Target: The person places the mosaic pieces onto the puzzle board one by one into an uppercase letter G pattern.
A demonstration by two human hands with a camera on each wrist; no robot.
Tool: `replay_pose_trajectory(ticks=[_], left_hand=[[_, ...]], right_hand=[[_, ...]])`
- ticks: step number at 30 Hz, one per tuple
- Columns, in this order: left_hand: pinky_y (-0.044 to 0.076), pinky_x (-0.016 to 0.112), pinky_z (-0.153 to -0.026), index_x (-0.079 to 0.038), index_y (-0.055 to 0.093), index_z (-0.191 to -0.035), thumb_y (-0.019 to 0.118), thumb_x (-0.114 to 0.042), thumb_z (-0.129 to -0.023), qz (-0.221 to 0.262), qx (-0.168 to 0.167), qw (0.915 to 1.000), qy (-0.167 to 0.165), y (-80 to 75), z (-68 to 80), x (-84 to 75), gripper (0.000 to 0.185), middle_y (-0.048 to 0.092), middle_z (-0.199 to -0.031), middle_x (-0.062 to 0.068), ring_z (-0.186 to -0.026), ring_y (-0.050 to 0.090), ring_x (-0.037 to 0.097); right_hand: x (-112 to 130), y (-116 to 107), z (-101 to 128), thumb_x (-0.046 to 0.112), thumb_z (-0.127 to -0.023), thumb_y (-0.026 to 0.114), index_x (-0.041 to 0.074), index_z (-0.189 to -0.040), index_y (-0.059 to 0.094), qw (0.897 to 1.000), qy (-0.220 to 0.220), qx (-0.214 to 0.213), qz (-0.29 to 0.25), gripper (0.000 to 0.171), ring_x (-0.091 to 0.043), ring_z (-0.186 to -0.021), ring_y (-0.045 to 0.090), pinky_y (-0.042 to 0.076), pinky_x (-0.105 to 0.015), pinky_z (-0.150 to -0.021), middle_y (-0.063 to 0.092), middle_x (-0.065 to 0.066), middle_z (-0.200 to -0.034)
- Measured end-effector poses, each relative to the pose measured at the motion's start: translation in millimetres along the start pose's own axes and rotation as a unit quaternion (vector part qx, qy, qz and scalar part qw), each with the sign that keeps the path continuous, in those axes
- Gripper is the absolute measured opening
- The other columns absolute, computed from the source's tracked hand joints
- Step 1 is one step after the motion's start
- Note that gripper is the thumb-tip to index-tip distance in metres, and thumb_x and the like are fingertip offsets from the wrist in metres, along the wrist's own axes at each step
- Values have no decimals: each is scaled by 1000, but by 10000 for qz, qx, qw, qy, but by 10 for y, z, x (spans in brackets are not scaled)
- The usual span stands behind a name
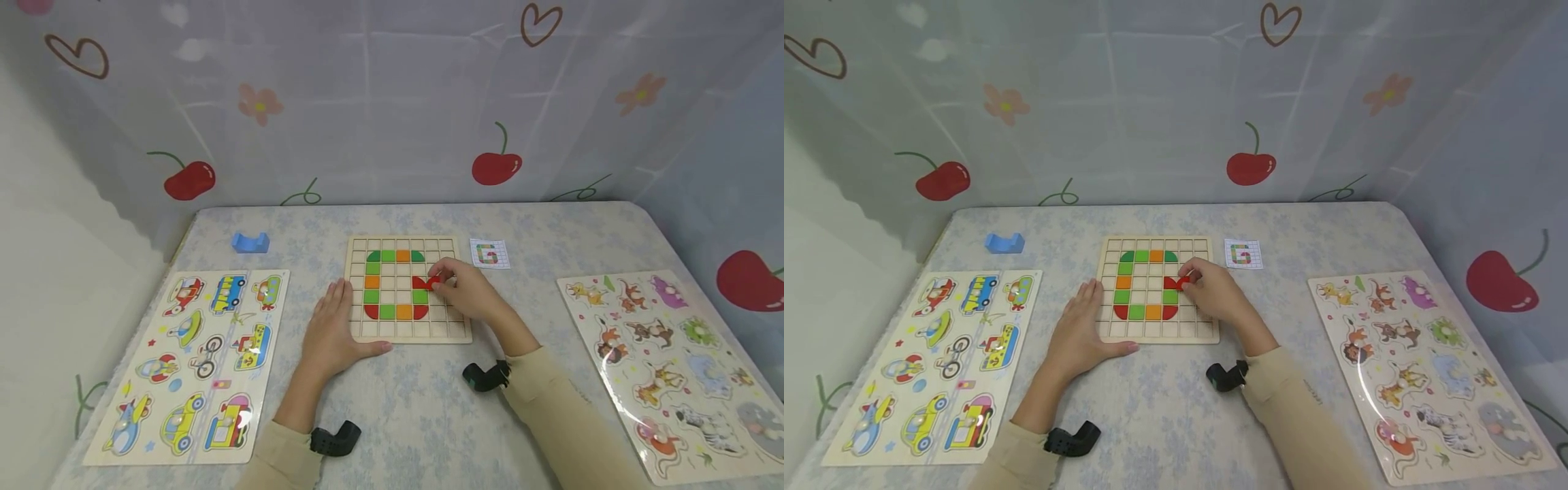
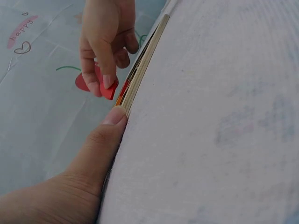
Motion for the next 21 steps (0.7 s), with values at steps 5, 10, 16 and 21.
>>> replay_pose_trajectory(ticks=[5,10,16,21], left_hand=[[12,47,-127,-4,13,-159,76,-76,-63,11,15,10000,-21,4,6,-14,135,11,-168,10,-156,8,27],[12,46,-127,-5,12,-159,75,-78,-63,-6,33,10000,-8,15,7,-25,137,10,-168,10,-156,7,26],[12,46,-127,-6,11,-160,73,-80,-63,-61,55,10000,-1,37,1,-25,137,9,-168,9,-156,7,26],[12,46,-127,-5,12,-159,74,-79,-63,-106,65,9999,4,35,0,-29,136,11,-168,10,-156,8,27]], right_hand=[[122,128,-104,15,-98,62,16,-114,64,9999,-11,-34,108,17,-22,-85,54,47,-32,-72,60,-4,-96],[225,236,-152,18,-97,64,17,-113,66,9990,-89,22,427,16,-21,-90,56,50,-34,-80,62,-1,-95],[265,278,-200,19,-96,65,17,-108,68,9969,-174,-67,764,12,-20,-92,58,53,-36,-84,64,-1,-99],[264,295,-220,23,-96,66,19,-109,71,9936,-244,-168,1086,14,-21,-90,58,53,-33,-78,59,-3,-110]])
Point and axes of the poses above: each hand's wrist, its own z-axis away from the middle knuckle, its own y-axis out of the palm, x = y × z, the point moved 9 cm from there along -z, towards the middle knuckle
